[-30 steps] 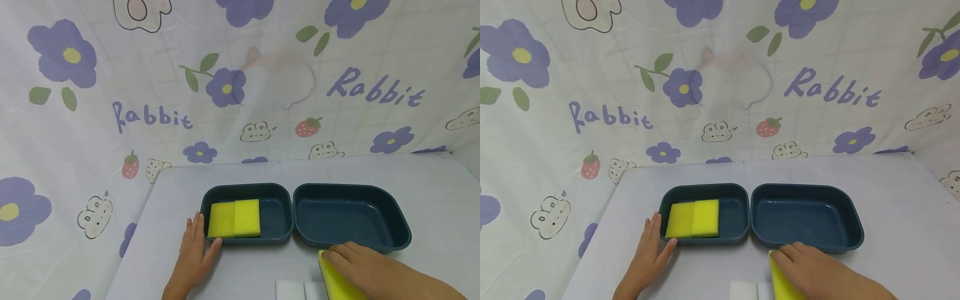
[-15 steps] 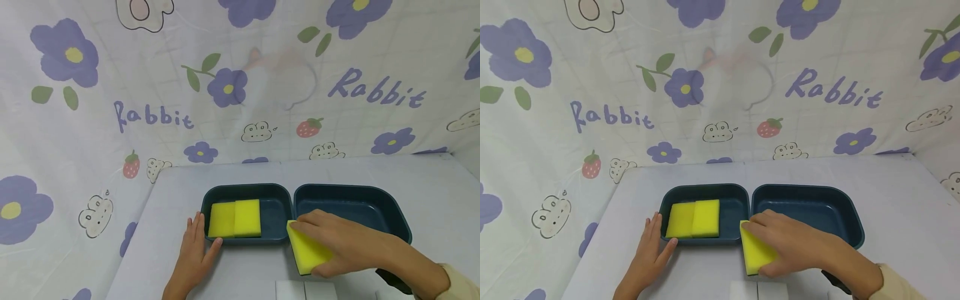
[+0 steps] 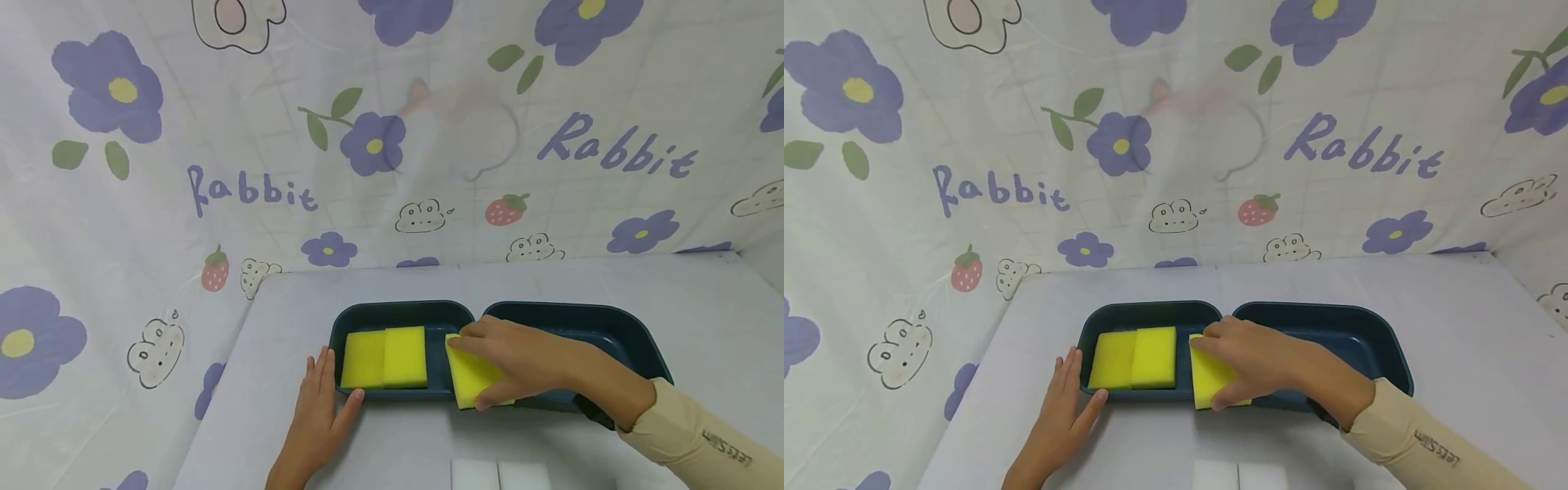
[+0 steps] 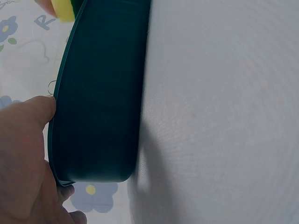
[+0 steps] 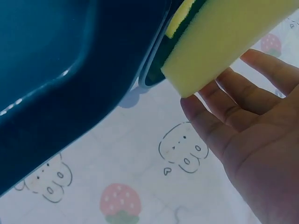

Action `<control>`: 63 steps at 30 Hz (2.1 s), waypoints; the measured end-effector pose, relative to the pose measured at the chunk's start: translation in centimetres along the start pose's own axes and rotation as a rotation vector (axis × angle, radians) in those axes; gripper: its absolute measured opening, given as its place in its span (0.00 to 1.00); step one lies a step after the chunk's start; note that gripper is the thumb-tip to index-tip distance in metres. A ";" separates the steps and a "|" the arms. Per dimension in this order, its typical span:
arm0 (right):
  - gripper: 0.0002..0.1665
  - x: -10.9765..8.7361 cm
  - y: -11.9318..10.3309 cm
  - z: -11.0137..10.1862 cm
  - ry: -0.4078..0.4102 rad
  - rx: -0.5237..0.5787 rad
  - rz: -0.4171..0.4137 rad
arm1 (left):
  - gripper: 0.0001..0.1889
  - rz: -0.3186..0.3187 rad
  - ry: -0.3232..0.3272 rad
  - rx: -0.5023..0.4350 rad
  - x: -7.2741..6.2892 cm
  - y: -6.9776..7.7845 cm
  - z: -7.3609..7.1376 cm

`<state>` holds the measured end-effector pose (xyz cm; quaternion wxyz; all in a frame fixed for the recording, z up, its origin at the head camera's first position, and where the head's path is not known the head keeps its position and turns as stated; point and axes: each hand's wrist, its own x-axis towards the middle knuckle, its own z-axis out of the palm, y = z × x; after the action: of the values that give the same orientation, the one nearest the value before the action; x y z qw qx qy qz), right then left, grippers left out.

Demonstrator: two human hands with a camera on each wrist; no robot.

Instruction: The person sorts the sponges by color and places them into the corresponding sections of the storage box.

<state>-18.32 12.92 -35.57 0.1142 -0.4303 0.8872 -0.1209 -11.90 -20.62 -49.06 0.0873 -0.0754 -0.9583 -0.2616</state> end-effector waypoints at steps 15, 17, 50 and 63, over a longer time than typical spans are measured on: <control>0.43 4.6 0.7 0.4 -0.170 0.023 -0.004 | 0.44 0.003 -0.001 -0.014 0.0 0.1 -0.1; 0.43 5.1 0.9 0.3 -0.198 0.043 -0.001 | 0.44 0.004 -0.001 -0.014 0.0 0.1 -0.1; 0.41 8.5 2.0 2.9 -0.211 -0.083 0.147 | 0.44 -0.029 -0.018 0.010 0.0 0.2 -0.1; 0.40 8.6 1.8 4.1 -0.159 -0.174 0.169 | 0.44 -0.029 -0.014 0.003 -0.1 0.3 -0.2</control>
<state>-23.55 6.74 -40.89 0.1560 -0.3704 0.9157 0.0010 -11.70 -20.48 -48.78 0.0768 -0.0634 -0.9602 -0.2610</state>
